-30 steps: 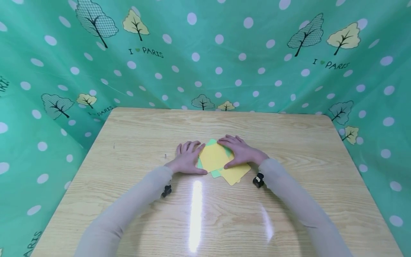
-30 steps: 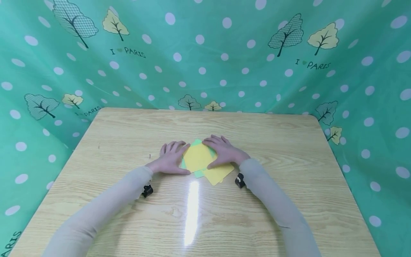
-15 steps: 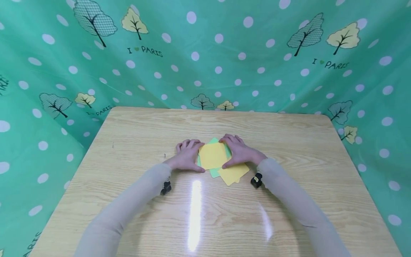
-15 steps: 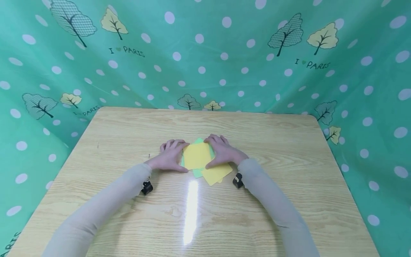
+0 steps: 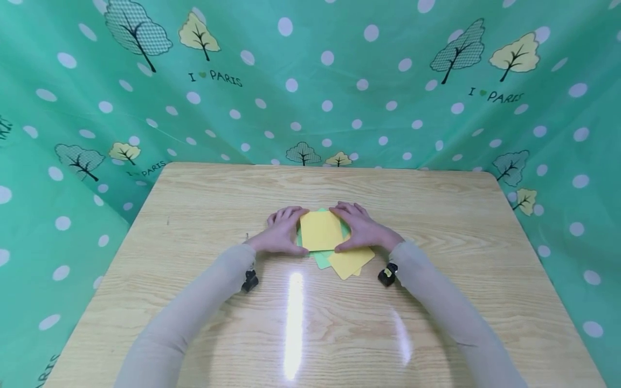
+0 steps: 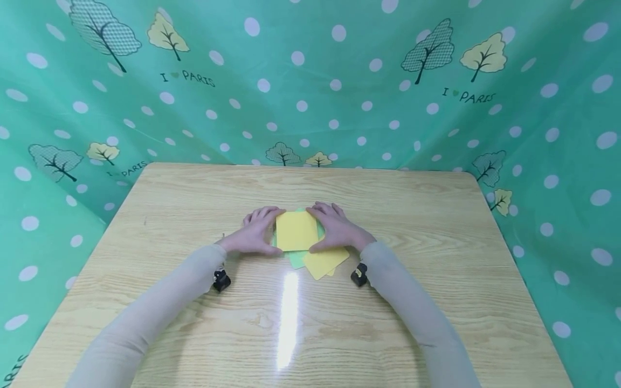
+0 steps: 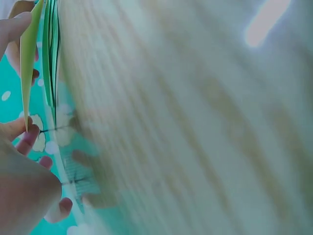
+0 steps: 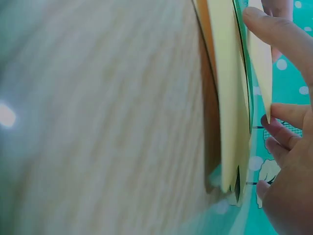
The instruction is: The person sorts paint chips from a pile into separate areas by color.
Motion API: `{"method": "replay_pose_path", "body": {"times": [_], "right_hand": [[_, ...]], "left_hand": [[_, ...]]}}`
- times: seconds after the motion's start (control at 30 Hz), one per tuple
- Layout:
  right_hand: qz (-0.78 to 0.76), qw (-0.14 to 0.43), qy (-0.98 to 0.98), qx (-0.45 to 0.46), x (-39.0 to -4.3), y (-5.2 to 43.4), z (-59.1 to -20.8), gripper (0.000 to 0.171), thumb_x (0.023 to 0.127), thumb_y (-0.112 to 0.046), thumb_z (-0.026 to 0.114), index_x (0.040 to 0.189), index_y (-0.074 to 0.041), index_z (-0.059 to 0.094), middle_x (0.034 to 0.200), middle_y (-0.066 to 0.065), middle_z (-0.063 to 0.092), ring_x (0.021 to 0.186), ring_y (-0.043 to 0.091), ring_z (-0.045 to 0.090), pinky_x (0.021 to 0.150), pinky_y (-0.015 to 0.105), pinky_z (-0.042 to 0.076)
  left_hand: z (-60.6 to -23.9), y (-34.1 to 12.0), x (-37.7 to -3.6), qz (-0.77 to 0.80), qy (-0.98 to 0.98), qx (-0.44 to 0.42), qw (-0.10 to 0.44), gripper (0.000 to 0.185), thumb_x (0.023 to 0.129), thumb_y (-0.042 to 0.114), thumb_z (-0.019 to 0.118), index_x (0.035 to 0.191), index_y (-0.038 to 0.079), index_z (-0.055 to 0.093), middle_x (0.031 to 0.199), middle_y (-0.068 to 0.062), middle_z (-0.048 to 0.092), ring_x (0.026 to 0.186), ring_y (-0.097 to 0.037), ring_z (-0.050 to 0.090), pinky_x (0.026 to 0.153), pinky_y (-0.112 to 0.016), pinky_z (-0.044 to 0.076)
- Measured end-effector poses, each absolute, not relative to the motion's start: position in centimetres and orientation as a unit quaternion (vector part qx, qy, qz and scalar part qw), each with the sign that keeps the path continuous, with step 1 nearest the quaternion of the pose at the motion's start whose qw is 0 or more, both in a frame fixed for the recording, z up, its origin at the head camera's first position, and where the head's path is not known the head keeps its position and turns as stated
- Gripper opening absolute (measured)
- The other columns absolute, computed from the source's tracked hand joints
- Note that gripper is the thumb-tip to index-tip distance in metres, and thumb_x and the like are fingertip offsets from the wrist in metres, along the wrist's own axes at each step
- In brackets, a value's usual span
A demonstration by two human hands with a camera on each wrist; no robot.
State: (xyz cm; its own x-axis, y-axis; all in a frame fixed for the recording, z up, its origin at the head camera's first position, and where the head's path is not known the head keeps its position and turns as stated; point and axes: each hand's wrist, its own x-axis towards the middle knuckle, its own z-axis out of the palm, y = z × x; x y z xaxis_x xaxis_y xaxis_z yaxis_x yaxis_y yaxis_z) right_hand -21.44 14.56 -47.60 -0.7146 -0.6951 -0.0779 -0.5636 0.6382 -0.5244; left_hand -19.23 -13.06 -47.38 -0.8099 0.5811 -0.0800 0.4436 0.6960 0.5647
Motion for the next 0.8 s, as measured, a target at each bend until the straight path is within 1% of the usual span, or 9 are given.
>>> {"method": "replay_pose_path", "body": {"times": [0.13, 0.23, 0.5, 0.73, 0.8], "right_hand": [[-0.24, 0.124, 0.898, -0.348, -21.3, 14.7, -47.4, 0.108, 0.07, -0.048, 0.081, 0.151, -0.003, 0.026, 0.151, 0.017, 0.025, 0.142, 0.029, 0.018, 0.116, 0.045, -0.003], [-0.25, 0.116, 0.897, -0.345, -21.2, 14.9, -47.1, 0.108, 0.069, -0.046, 0.082, 0.151, -0.002, 0.026, 0.151, 0.017, 0.024, 0.14, 0.031, 0.02, 0.116, 0.047, -0.002], [-0.265, 0.085, 0.896, -0.345, -21.0, 16.3, -46.2, 0.104, 0.069, -0.041, 0.084, 0.15, -0.004, 0.03, 0.152, 0.013, 0.027, 0.141, 0.029, 0.02, 0.116, 0.05, 0.0], [-0.275, 0.08, 0.898, -0.334, -20.9, 18.2, -45.8, 0.101, 0.071, -0.039, 0.084, 0.15, -0.005, 0.032, 0.152, 0.011, 0.028, 0.14, 0.03, 0.021, 0.115, 0.051, 0.002], [-0.272, 0.079, 0.901, -0.328, -20.8, 18.8, -45.7, 0.101, 0.071, -0.039, 0.084, 0.151, -0.006, 0.031, 0.152, 0.011, 0.028, 0.139, 0.032, 0.021, 0.115, 0.053, 0.004]], "left_hand": [[-47.3, -13.0, -19.5, 0.274, 0.91, 0.286, 0.124, 0.109, 0.069, 0.043, 0.084, 0.153, 0.009, 0.023, 0.153, -0.018, 0.023, 0.138, -0.037, 0.015, 0.106, -0.066, 0.007], [-47.3, -12.9, -19.7, 0.274, 0.909, 0.29, 0.121, 0.109, 0.07, 0.044, 0.083, 0.153, 0.01, 0.022, 0.154, -0.017, 0.023, 0.138, -0.038, 0.015, 0.107, -0.066, 0.008], [-46.5, -11.9, -20.1, 0.265, 0.911, 0.294, 0.118, 0.108, 0.071, 0.046, 0.083, 0.154, 0.011, 0.022, 0.154, -0.016, 0.024, 0.137, -0.038, 0.018, 0.107, -0.064, 0.009], [-45.4, -10.1, -20.5, 0.245, 0.914, 0.303, 0.117, 0.107, 0.072, 0.048, 0.082, 0.154, 0.012, 0.023, 0.154, -0.014, 0.026, 0.138, -0.037, 0.018, 0.107, -0.063, 0.01], [-45.2, -9.5, -20.6, 0.243, 0.913, 0.305, 0.117, 0.108, 0.071, 0.048, 0.082, 0.154, 0.012, 0.023, 0.154, -0.013, 0.026, 0.138, -0.037, 0.018, 0.107, -0.062, 0.01]]}}
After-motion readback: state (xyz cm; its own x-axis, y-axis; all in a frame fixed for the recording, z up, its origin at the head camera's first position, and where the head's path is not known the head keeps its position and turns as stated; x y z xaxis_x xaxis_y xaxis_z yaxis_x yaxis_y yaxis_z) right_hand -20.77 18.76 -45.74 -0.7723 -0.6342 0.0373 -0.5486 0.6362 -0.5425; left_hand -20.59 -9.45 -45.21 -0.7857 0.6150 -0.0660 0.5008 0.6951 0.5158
